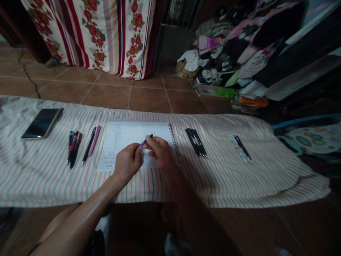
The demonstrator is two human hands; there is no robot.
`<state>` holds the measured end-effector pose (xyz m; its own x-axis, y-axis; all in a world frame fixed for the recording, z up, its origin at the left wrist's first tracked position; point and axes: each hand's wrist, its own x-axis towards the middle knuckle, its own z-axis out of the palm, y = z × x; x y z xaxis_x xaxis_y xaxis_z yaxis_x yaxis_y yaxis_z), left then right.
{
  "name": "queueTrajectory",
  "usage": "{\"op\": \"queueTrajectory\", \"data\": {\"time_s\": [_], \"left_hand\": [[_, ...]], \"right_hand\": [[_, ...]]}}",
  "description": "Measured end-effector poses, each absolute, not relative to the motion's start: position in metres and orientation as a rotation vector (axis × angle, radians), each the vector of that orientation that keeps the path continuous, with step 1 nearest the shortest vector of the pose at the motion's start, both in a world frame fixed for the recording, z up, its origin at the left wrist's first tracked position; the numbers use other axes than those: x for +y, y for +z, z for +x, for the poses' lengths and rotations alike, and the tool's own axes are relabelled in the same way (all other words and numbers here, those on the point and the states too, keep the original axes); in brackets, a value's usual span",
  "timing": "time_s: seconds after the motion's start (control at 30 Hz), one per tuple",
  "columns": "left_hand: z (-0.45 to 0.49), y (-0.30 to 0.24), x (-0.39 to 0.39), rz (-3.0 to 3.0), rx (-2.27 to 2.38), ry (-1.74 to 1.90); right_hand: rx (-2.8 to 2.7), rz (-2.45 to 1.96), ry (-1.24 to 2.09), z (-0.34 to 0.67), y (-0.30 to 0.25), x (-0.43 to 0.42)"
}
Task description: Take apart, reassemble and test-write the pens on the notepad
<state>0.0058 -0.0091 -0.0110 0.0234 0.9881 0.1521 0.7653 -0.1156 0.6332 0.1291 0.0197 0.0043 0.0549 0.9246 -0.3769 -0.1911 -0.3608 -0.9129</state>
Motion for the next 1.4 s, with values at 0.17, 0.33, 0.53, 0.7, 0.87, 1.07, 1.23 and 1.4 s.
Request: {"op": "queueTrajectory", "data": {"time_s": [0.17, 0.33, 0.53, 0.7, 0.87, 1.07, 1.23, 1.4], "left_hand": [[0.0063, -0.0098, -0.0094, 1.933, 1.78, 0.802], [0.0054, -0.0091, -0.0072, 1.778, 1.706, 0.808], [0.0049, -0.0115, -0.0071, 1.732, 1.665, 0.89], [0.0053, -0.0123, -0.0079, 1.763, 1.679, 0.889], [0.0057, -0.0118, -0.0078, 1.749, 1.668, 0.862], [0.0058, -0.0148, -0.0061, 1.64, 1.634, 0.886], [0.0059, -0.0166, -0.0053, 1.636, 1.647, 0.93], [0.006, -0.0173, -0.0073, 1.69, 1.655, 0.922]], "right_hand": [[-0.797, -1.379, 1.411, 0.1291, 0.0024, 0.0215], [-0.787, -1.309, 1.466, 0.1296, 0.0066, 0.0218], [-0.78, -1.205, 1.606, 0.1302, 0.0046, 0.021], [-0.778, -1.264, 1.526, 0.1295, 0.0018, 0.0209], [-0.767, -1.299, 1.47, 0.13, 0.0036, 0.0201], [-0.72, -1.287, 1.494, 0.1295, 0.0065, 0.0206], [-0.728, -1.282, 1.533, 0.1297, 0.0041, 0.0205], [-0.728, -1.332, 1.487, 0.1299, 0.0001, 0.0213]]}}
